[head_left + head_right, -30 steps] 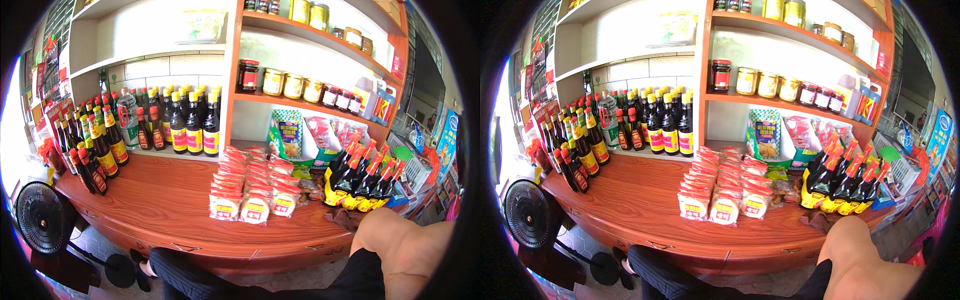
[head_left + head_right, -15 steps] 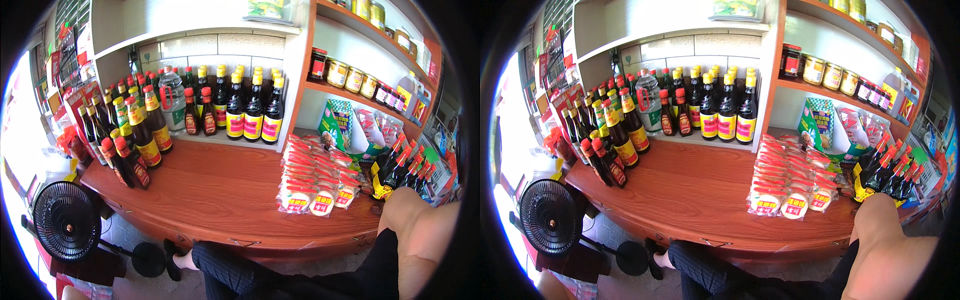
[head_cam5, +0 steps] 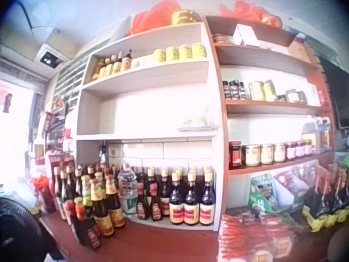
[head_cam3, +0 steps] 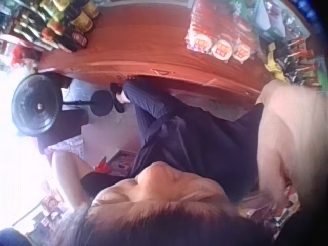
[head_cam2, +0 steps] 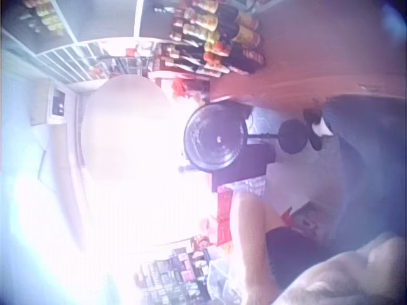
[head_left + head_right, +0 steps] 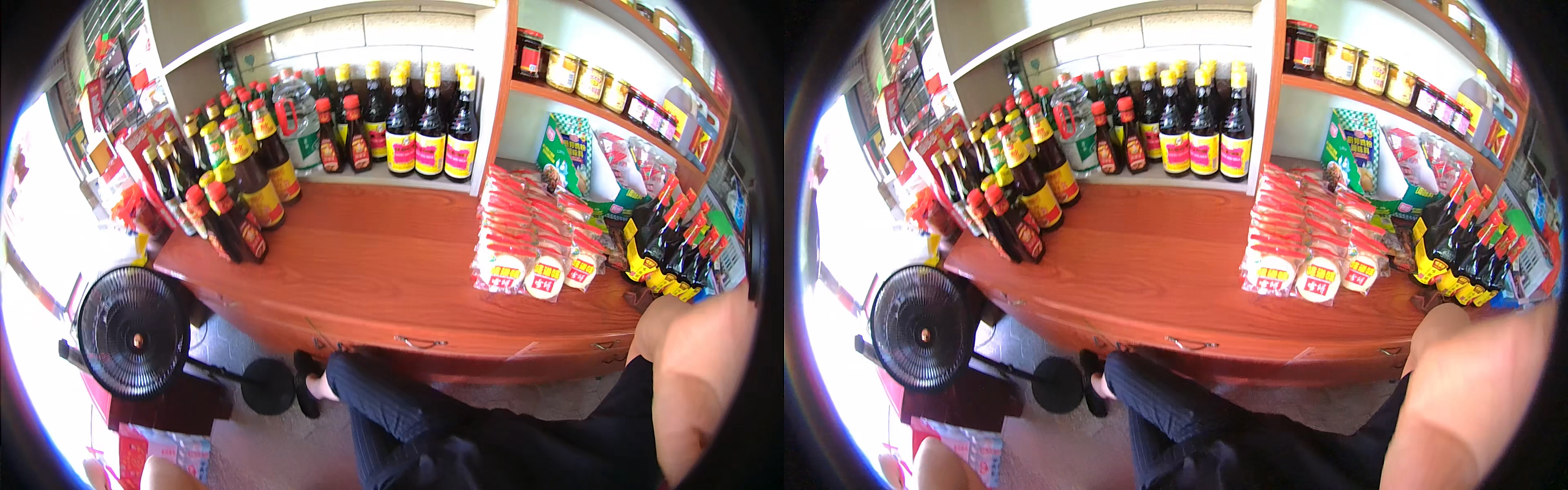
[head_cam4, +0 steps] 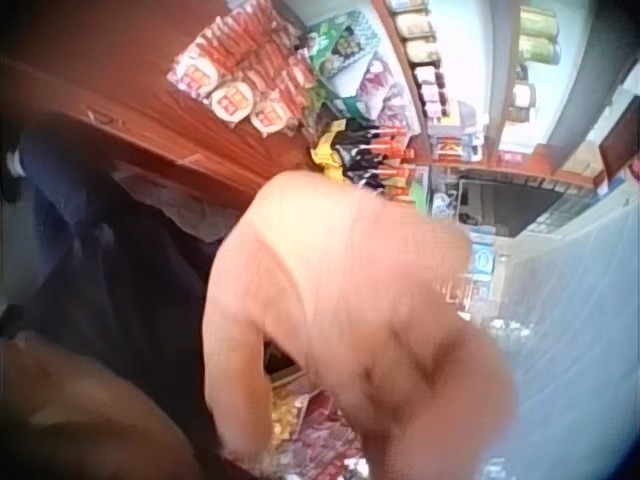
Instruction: The person picks up and inspects various packaged snack items on a wooden table, then stacks them into neat piles. The person handles small snack packets and larger round snack packages, arranging them in rows.
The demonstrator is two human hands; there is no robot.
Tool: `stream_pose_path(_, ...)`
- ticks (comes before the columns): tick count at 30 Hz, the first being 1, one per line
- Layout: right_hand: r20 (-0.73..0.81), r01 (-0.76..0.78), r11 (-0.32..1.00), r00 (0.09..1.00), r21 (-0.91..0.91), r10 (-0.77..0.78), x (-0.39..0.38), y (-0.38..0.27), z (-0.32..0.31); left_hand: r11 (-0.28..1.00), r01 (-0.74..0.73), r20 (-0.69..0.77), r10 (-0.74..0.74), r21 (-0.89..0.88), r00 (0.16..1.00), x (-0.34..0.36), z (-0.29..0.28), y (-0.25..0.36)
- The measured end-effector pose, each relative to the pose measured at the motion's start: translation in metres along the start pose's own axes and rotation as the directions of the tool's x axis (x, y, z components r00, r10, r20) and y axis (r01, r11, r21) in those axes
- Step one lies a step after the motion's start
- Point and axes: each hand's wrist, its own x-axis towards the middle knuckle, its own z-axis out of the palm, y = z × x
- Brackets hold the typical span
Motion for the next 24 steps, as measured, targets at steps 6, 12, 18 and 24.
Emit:
stream_pose_path(6, -0.041, -0.111, 0.993, 0.993, -0.026, 0.110, -0.067, 0.012, -0.019, 0.999, -0.027, -0.302, 0.016, -0.034, 0.953, 0.006, 0.001, 0.039)
stream_pose_path(12, 0.235, -0.274, 0.902, 0.903, -0.333, 0.361, -0.193, 0.020, -0.043, 0.949, 0.151, -0.185, -0.206, -0.276, 0.961, 0.074, 0.126, -0.038)
stream_pose_path(18, 0.235, -0.332, 0.805, 0.840, -0.491, 0.489, -0.290, 0.048, -0.055, 0.941, 0.314, 0.076, -0.306, -0.124, 0.949, 0.170, 0.287, -0.181)
stream_pose_path(24, 0.283, -0.345, 0.778, 0.792, -0.525, 0.542, -0.310, 0.059, -0.072, 0.927, 0.238, -0.069, -0.228, 0.289, 0.971, 0.243, 0.375, -0.225)
